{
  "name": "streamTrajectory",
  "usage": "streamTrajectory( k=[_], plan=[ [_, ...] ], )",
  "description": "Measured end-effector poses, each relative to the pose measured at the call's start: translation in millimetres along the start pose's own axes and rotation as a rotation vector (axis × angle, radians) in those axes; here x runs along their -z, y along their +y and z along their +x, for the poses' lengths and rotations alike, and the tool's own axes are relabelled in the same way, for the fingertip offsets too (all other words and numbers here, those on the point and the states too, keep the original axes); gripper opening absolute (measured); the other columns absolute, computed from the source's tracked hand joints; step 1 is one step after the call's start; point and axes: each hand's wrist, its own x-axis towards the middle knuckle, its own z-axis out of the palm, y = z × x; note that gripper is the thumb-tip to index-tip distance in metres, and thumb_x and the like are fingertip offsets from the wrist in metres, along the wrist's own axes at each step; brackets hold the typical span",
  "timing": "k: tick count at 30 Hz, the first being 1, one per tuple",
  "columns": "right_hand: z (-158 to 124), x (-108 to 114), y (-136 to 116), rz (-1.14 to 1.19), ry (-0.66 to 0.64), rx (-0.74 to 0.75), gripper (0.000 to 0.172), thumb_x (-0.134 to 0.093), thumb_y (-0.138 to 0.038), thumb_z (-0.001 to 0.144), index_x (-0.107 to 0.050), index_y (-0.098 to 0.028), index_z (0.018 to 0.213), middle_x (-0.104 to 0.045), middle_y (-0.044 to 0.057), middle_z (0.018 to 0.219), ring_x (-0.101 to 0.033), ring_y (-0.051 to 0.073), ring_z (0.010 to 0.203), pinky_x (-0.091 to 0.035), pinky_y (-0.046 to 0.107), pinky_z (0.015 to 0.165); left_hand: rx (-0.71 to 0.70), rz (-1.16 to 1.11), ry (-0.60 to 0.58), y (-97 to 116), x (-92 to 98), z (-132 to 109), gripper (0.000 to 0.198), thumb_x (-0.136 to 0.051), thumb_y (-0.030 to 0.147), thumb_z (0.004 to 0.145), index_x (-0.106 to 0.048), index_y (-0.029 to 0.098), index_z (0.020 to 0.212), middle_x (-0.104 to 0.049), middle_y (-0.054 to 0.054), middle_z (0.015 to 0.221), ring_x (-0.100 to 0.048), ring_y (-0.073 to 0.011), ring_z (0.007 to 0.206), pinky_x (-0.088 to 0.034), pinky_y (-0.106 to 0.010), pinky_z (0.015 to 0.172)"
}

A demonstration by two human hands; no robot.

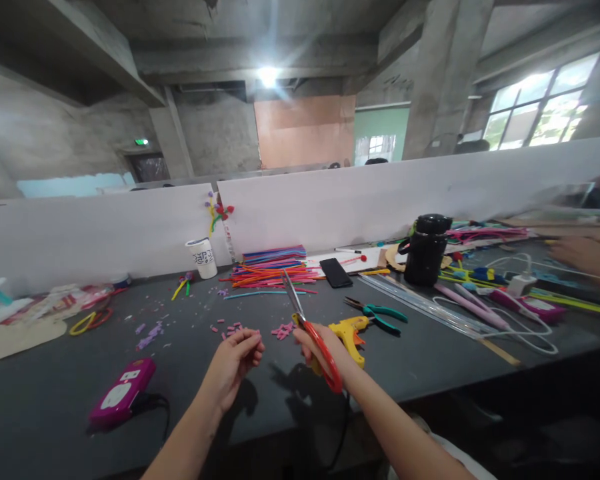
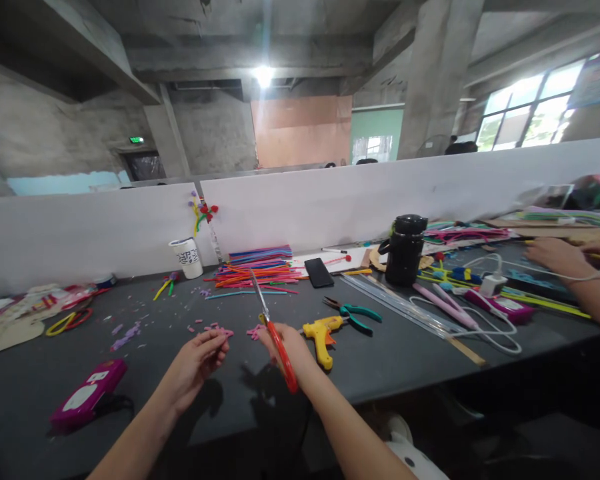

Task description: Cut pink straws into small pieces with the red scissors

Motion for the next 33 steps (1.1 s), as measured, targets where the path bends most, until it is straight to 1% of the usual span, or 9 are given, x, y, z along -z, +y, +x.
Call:
streamTrajectory(
  k=[3,6,14,19,21,23,26,30,33],
  plan=[
    [-8.4,-11.3,-10.2,0.129,-0.051,0.001,0.017,-0.041,-0.033,0.073,-0.047,-0.018,0.067,-0.045,-0.005,0.045,-0.049,0.010,0.044,-0.038,0.020,0.044,0.207,-0.567,-0.078,2.9,-9.8,-20.7,0.018,-0.060,0.029,0.065,-0.052,0.014,0.071,-0.058,-0.001,0.063,-0.053,-0.0073,0.052,-0.040,-0.019,0.053],
    [-15.8,-16.8,-19.2,0.200,-0.086,0.006,0.017,-0.044,-0.033,0.071,-0.046,-0.018,0.063,-0.044,-0.006,0.042,-0.046,0.009,0.041,-0.038,0.020,0.042,0.253,-0.667,-0.202,4.1,-17.7,-29.4,0.015,-0.061,0.026,0.065,-0.054,0.014,0.069,-0.058,0.000,0.060,-0.052,-0.0076,0.051,-0.039,-0.019,0.051],
    [-15.1,-19.8,-15.5,0.233,-0.036,-0.001,0.004,-0.047,-0.020,0.062,-0.045,-0.018,0.060,-0.043,-0.007,0.045,-0.041,0.006,0.040,-0.033,0.016,0.039,0.116,-0.426,-0.210,9.5,-28.3,-23.8,0.012,-0.059,0.023,0.063,-0.054,0.013,0.067,-0.055,0.002,0.052,-0.049,-0.0084,0.046,-0.036,-0.020,0.048],
    [-13.8,-15.2,-11.6,0.200,-0.014,0.026,0.003,-0.043,-0.016,0.059,-0.042,-0.018,0.057,-0.044,-0.007,0.048,-0.042,0.006,0.041,-0.032,0.017,0.040,0.150,-0.208,-0.291,14.8,-20.6,-28.1,0.012,-0.048,0.022,0.069,-0.055,0.013,0.073,-0.054,0.002,0.048,-0.043,-0.0072,0.039,-0.030,-0.019,0.041],
    [-12.8,-11.6,-10.9,0.180,-0.002,0.045,0.004,-0.043,-0.015,0.059,-0.041,-0.018,0.057,-0.047,-0.006,0.050,-0.042,0.007,0.042,-0.033,0.017,0.041,0.136,-0.075,-0.414,17.2,-14.3,-31.6,0.014,-0.048,0.014,0.064,-0.058,0.014,0.075,-0.059,0.000,0.058,-0.043,-0.0069,0.040,-0.031,-0.019,0.041],
    [-12.2,-8.4,-10.6,0.162,0.006,0.056,0.004,-0.043,-0.016,0.059,-0.041,-0.019,0.058,-0.047,-0.006,0.051,-0.042,0.007,0.042,-0.033,0.017,0.042,0.071,-0.001,-0.537,18.1,-8.9,-34.0,0.023,-0.051,0.007,0.057,-0.062,0.017,0.075,-0.062,-0.005,0.087,-0.053,-0.0101,0.056,-0.038,-0.021,0.051],
    [-12.8,-6.1,-11.1,0.132,0.002,0.065,0.004,-0.043,-0.016,0.060,-0.042,-0.019,0.057,-0.047,-0.006,0.049,-0.042,0.007,0.042,-0.032,0.018,0.042,-0.043,-0.009,-0.441,15.3,-6.2,-32.3,0.024,-0.054,0.008,0.056,-0.064,0.019,0.075,-0.053,-0.006,0.112,-0.055,-0.0176,0.086,-0.039,-0.025,0.073],
    [-14.7,-8.3,-12.2,0.100,-0.026,0.082,0.005,-0.042,-0.016,0.060,-0.044,-0.019,0.056,-0.044,-0.006,0.047,-0.041,0.008,0.043,-0.032,0.018,0.042,-0.015,-0.120,-0.289,9.1,-11.2,-25.4,0.020,-0.052,0.014,0.064,-0.063,0.017,0.080,-0.064,-0.006,0.082,-0.059,-0.0179,0.071,-0.041,-0.028,0.069],
    [-15.0,-11.7,-12.4,0.091,-0.041,0.099,0.004,-0.043,-0.016,0.060,-0.045,-0.019,0.058,-0.042,-0.007,0.046,-0.040,0.008,0.043,-0.032,0.018,0.044,-0.029,-0.119,-0.224,8.3,-15.6,-24.4,0.014,-0.058,0.020,0.062,-0.063,0.016,0.075,-0.065,-0.005,0.076,-0.058,-0.0183,0.073,-0.041,-0.025,0.067]
  ],
)
